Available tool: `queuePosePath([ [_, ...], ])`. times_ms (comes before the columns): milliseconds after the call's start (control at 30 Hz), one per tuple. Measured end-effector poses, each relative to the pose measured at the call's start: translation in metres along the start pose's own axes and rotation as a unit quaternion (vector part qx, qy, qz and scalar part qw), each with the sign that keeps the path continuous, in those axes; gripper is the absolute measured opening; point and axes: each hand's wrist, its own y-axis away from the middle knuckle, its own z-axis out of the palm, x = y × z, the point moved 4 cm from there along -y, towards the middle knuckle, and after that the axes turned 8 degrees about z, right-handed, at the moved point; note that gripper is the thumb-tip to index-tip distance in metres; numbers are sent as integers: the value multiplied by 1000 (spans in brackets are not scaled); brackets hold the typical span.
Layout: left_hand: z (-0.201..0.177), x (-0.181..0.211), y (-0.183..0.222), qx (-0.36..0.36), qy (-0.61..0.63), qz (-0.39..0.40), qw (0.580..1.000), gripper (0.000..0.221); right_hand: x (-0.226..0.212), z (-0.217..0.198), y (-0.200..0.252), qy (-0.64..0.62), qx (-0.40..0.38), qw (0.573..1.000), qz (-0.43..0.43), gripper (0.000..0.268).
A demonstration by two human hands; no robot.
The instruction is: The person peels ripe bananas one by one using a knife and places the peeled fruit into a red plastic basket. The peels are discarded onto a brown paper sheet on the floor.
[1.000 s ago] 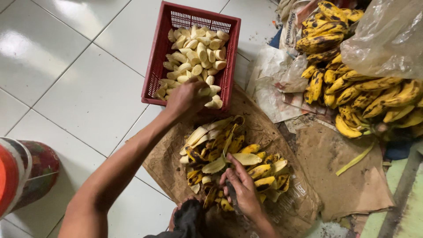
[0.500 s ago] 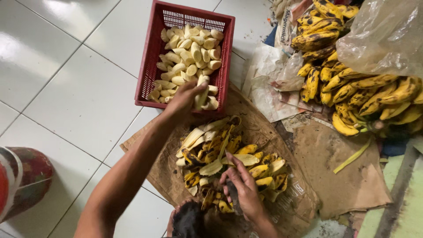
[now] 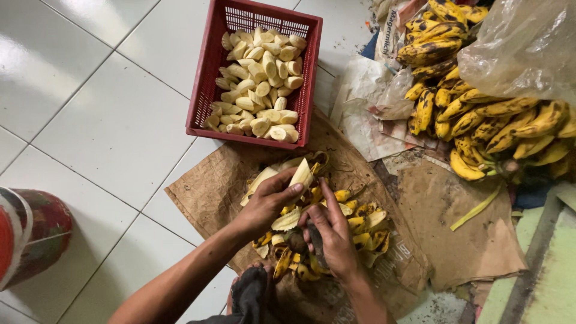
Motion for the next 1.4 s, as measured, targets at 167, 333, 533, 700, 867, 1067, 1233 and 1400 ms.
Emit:
queuePosePath([
  [167,8,0,6,-10,-2,-9,1000,50,-4,2,1,35,14,999,-25,83],
  [333,15,-2,6,-6,3,-23,1000,53,11,-7,-2,66,54,996,-4,84],
  [533,17,-11,13,81,-50,-22,995,49,32,-14,-21,135,34,981,-136,71],
  [700,13,-21,9,144,10,-63,988,35,53,-21,-31,83,6,994,-77,73],
  [867,0,-27,0,205,127,-102,965,25,75,-29,-18,92,23,989,110,80],
  [1067,3,-27,0,198,90,-113,970,25,61,-15,-19,117,-23,993,-9,86],
  [1233,6,-29,-2,186,85,-96,974,26,54,-13,-18,129,-16,991,11,89],
  [1400,8,-31,3,146,92,-89,981,29,62,-13,-21,109,-20,994,11,79],
])
